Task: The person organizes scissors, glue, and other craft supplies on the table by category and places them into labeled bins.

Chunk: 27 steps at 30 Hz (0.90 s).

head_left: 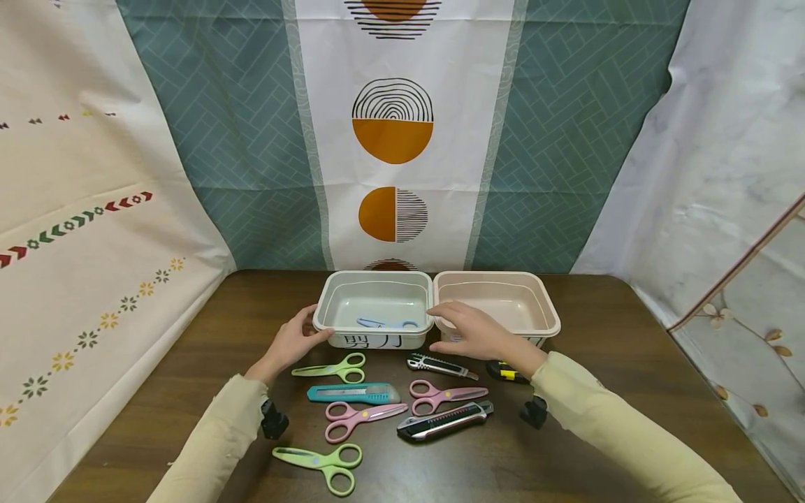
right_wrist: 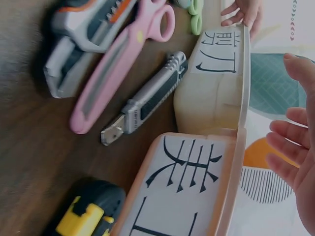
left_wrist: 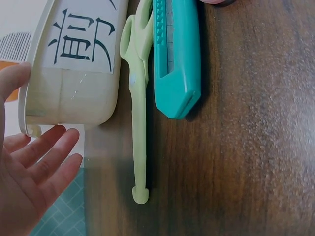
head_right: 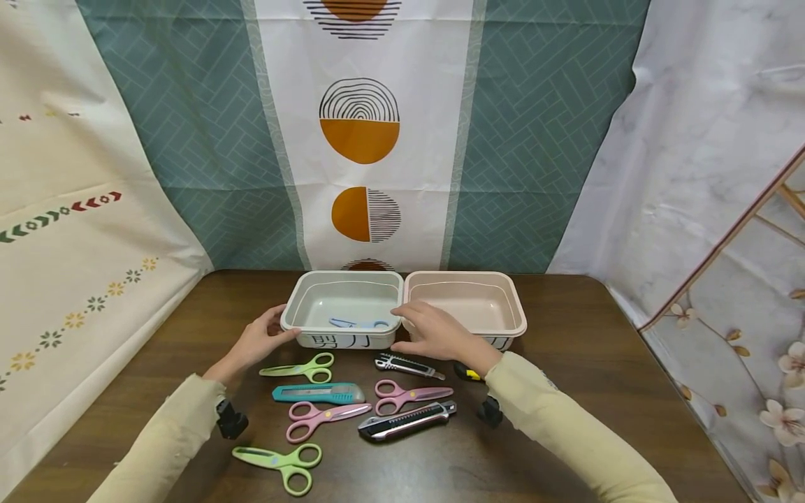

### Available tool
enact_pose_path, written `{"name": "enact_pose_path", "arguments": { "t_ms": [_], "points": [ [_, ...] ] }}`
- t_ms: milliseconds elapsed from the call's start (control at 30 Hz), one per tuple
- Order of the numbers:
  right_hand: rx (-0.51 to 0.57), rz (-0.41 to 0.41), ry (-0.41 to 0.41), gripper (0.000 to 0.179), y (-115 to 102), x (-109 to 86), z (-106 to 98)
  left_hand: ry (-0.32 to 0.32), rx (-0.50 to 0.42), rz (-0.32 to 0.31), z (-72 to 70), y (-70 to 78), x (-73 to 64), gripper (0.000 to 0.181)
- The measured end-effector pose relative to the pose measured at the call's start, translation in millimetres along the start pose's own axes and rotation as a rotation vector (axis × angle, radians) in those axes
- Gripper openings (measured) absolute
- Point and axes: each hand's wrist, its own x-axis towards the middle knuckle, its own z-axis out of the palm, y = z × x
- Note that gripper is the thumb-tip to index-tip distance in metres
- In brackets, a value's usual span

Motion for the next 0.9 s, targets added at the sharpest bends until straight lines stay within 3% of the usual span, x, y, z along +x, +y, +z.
{"name": "enact_pose_path", "arguments": {
  "t_ms": [300,900],
  "points": [
    [0.021,-0.056,-0.006,0.057,-4,-25.1,-2,0.018,0.010,0.021,-2.4,-0.3,0.6,0.067],
    [0.115,-0.031,-0.039,0.041,4,-66.0,16,0.046,0.015,0.045,-1.0,-0.2,1.0,0.066]
  ]
}}
